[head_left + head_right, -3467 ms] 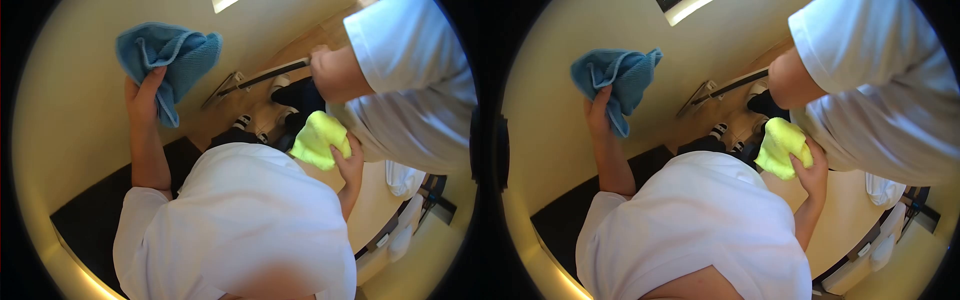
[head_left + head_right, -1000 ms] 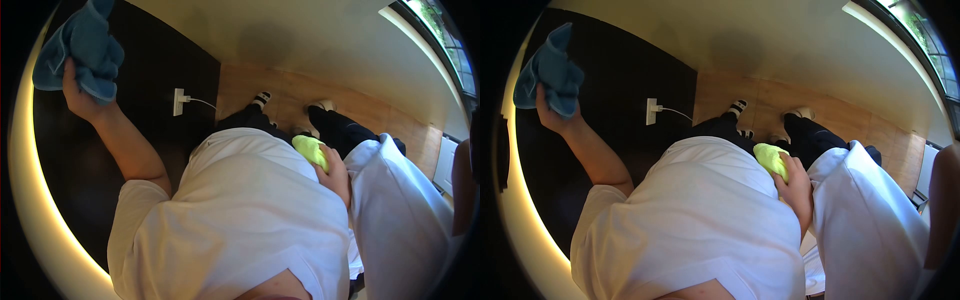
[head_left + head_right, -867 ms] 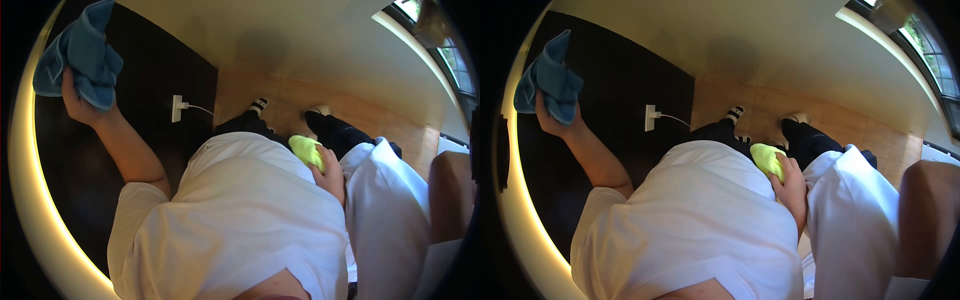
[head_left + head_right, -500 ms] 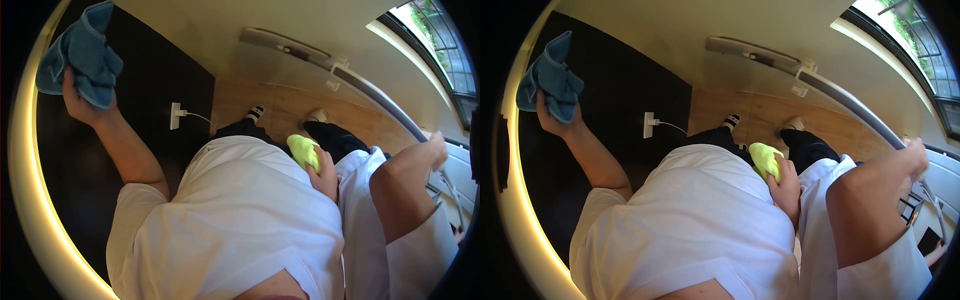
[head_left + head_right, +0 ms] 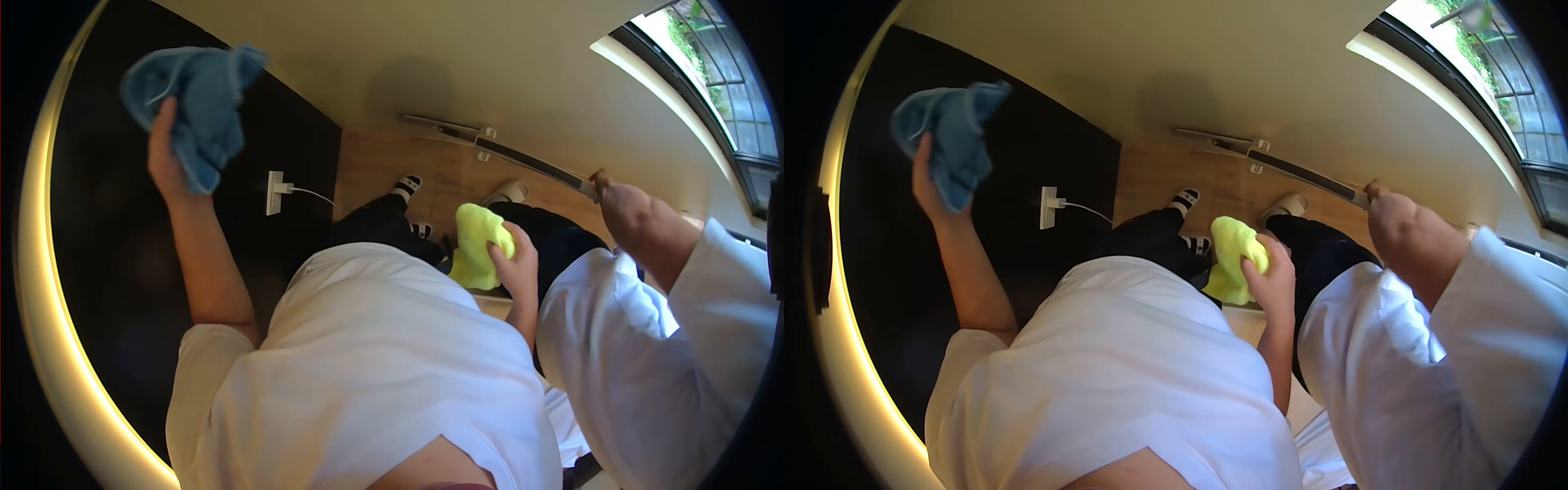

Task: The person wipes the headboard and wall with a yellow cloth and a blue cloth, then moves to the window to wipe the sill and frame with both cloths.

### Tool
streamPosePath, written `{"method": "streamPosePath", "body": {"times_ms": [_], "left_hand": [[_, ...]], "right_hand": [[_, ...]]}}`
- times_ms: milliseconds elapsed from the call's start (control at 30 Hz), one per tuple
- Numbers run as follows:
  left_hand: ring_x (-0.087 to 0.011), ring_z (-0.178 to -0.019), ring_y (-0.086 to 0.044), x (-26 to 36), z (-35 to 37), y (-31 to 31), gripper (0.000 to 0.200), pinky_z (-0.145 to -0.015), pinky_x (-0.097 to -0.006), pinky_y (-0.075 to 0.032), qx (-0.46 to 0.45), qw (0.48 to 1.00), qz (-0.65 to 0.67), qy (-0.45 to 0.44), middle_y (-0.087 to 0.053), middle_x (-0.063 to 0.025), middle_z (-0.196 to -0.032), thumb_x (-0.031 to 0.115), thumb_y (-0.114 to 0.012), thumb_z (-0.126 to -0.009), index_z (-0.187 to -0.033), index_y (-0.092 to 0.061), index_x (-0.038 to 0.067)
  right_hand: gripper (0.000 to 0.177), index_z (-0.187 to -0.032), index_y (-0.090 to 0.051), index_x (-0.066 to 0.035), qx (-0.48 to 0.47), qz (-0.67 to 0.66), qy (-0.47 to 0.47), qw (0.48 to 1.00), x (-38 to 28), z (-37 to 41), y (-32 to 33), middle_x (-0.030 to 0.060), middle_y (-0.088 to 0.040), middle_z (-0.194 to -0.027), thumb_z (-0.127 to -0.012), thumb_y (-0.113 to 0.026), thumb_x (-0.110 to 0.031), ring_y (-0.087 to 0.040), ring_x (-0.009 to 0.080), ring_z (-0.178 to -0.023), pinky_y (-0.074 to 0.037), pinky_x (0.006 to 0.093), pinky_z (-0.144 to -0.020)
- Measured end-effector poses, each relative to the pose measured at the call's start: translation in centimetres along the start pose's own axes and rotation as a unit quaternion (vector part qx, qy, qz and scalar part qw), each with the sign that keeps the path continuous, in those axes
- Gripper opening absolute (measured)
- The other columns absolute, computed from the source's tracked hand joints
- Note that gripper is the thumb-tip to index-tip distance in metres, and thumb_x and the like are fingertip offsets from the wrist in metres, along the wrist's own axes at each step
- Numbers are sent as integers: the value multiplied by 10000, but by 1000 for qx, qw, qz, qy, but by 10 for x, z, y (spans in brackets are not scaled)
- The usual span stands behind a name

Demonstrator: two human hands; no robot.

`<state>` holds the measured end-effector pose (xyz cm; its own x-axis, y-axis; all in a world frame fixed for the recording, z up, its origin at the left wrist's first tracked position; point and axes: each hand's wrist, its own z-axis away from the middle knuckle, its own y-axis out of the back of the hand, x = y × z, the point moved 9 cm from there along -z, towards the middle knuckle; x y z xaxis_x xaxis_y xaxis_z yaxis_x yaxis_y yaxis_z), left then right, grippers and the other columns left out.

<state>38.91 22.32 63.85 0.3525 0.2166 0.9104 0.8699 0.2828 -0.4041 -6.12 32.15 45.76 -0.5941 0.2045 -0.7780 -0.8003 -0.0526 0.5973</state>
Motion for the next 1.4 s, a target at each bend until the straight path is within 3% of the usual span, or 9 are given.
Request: {"method": "streamPosePath", "body": {"times_ms": [233,467,567,600,733,1000,1133,1300,1400], "left_hand": [[-173,-803,-633,-256,16,-70,398,-694,-299,-514,-37,880,-6,473,-639,-83,-936,242,-715,-764,-1068,-555,41],[-237,-677,-643,-558,-85,-42,189,-585,-341,-541,147,876,163,430,-635,-142,-818,67,-595,-798,-962,-554,-17],[-235,-630,-628,-476,-85,-70,135,-539,-349,-530,28,874,209,437,-624,-144,-790,19,-583,-771,-897,-566,-29],[-228,-588,-607,-455,-86,-86,81,-502,-353,-511,-141,835,232,479,-611,-130,-754,-6,-580,-757,-835,-573,-27],[-217,-582,-596,-538,-85,-40,81,-495,-337,-497,53,886,37,460,-595,-118,-735,-19,-590,-738,-817,-570,-16],[-211,-662,-628,-544,-100,-10,125,-555,-329,-532,-55,836,120,533,-616,-112,-788,43,-568,-790,-889,-558,-33],[-222,-680,-635,-623,-82,37,149,-576,-339,-538,98,880,65,461,-620,-114,-825,35,-580,-788,-923,-560,-25],[-218,-740,-646,-482,-94,22,245,-663,-332,-545,-17,895,91,437,-639,-115,-915,78,-629,-779,-1000,-573,-11],[-201,-808,-645,-430,-110,68,293,-714,-304,-520,-78,898,-113,419,-641,-119,-960,141,-637,-800,-1033,-578,-26]], "right_hand": [[433,-1075,-576,2,-23,-80,-76,994,20,-25,4,188,-611,-1014,-701,-685,-185,-598,304,-942,-457,338,-818],[448,-1094,-563,8,55,12,-172,983,62,0,-45,189,-604,-1049,-696,-696,-149,-593,302,-968,-449,355,-845],[456,-1110,-545,27,112,3,-230,967,71,37,-27,176,-609,-1035,-710,-698,-127,-590,261,-959,-449,345,-840],[454,-1116,-539,32,125,-8,-250,960,74,46,-31,171,-607,-1029,-717,-694,-121,-585,247,-955,-449,340,-837],[443,-1128,-523,47,144,-54,-312,937,89,62,-40,156,-601,-1010,-739,-679,-95,-571,212,-945,-450,332,-828],[435,-1139,-514,43,207,-74,-348,911,105,99,-41,129,-604,-994,-748,-666,-70,-561,196,-928,-436,309,-838],[433,-1135,-514,47,186,-62,-330,923,115,106,-40,131,-592,-1032,-750,-672,-72,-555,195,-942,-436,309,-838],[450,-1141,-507,54,188,-41,-319,928,126,109,-31,155,-594,-1030,-750,-680,-87,-556,215,-947,-430,319,-852],[459,-1147,-506,57,169,-23,-304,937,119,98,-30,167,-593,-1043,-753,-681,-99,-556,226,-965,-425,321,-865]]}}
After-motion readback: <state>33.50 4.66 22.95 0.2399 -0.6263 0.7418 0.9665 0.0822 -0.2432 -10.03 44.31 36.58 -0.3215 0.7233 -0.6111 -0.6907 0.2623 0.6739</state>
